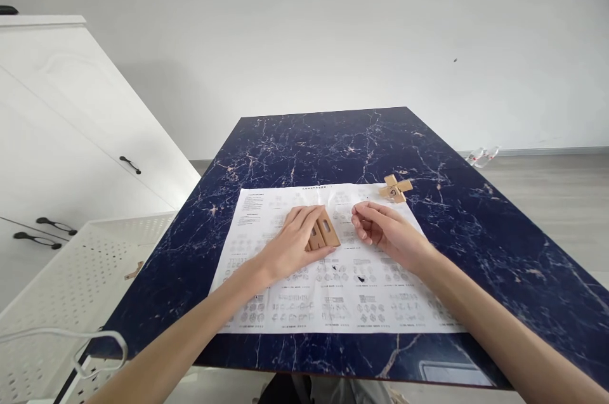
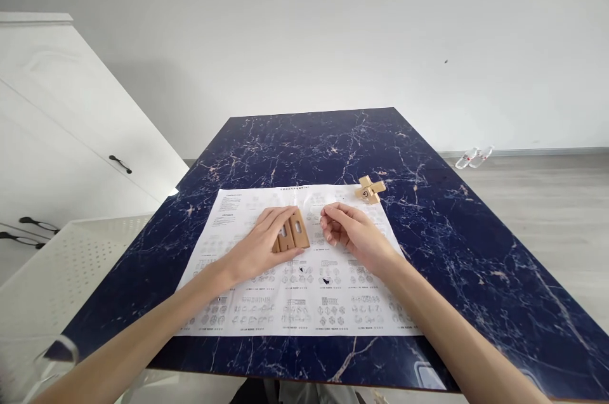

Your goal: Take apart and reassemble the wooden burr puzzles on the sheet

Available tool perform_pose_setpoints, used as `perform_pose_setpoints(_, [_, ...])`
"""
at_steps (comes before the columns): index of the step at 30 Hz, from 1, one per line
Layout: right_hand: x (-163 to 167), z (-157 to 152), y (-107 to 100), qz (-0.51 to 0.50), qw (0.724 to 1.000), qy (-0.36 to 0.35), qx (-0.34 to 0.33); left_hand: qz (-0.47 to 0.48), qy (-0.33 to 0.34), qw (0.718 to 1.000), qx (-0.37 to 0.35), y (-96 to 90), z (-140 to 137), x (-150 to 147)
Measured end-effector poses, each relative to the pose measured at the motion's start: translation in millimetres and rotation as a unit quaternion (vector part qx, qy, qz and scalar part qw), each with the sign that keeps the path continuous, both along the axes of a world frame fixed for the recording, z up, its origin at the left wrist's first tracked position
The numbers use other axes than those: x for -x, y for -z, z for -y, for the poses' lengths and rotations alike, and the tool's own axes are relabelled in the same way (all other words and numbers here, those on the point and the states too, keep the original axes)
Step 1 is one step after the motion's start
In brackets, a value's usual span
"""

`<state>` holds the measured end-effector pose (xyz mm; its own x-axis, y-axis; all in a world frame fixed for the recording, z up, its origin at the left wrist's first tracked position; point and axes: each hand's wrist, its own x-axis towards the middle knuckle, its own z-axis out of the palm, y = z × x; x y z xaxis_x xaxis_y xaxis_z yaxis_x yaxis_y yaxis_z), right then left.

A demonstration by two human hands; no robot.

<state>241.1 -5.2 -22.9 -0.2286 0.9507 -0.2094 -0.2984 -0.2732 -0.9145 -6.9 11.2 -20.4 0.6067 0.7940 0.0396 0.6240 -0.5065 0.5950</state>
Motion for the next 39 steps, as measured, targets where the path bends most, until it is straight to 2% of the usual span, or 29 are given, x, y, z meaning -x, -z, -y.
perform_pose_setpoints(4, [4.5,2.7,-0.8,0.054,0.998,-0.009,-0.028,0.009,0.019,1.0,0.003,0.0,-9.7,-0.7])
perform_pose_setpoints(10, [15.3,8.7,0.1,0.176,0.978,-0.023,-0.109,-0.015,0.028,0.999,-0.002,-3.6,-23.8,24.2])
perform_pose_setpoints(13, [22.2,12.5,4.0,0.28,0.944,-0.007,-0.173,-0.008,0.015,1.0,0.001,-3.3,-27.2,36.1])
perform_pose_setpoints(17, [27.1,16.2,9.3,0.388,0.88,-0.009,-0.274,-0.004,0.017,1.0,-0.01,-2.3,-30.2,42.7])
perform_pose_setpoints(21, [25.1,16.9,11.4,0.443,0.838,-0.031,-0.316,-0.011,0.022,1.0,-0.003,-3.5,-32.9,44.9])
perform_pose_setpoints(26, [22.8,16.5,10.8,0.448,0.834,-0.047,-0.318,-0.027,0.028,0.999,-0.014,-6.9,-37.5,46.1])
perform_pose_setpoints(32, [22.9,15.7,12.2,0.471,0.812,-0.037,-0.342,-0.047,0.007,0.998,-0.03,-7.5,-44.2,50.4])
perform_pose_setpoints(39, [22.6,13.1,13.6,0.482,0.807,-0.002,-0.341,-0.058,0.02,0.998,-0.016,-8.3,-47.2,57.7])
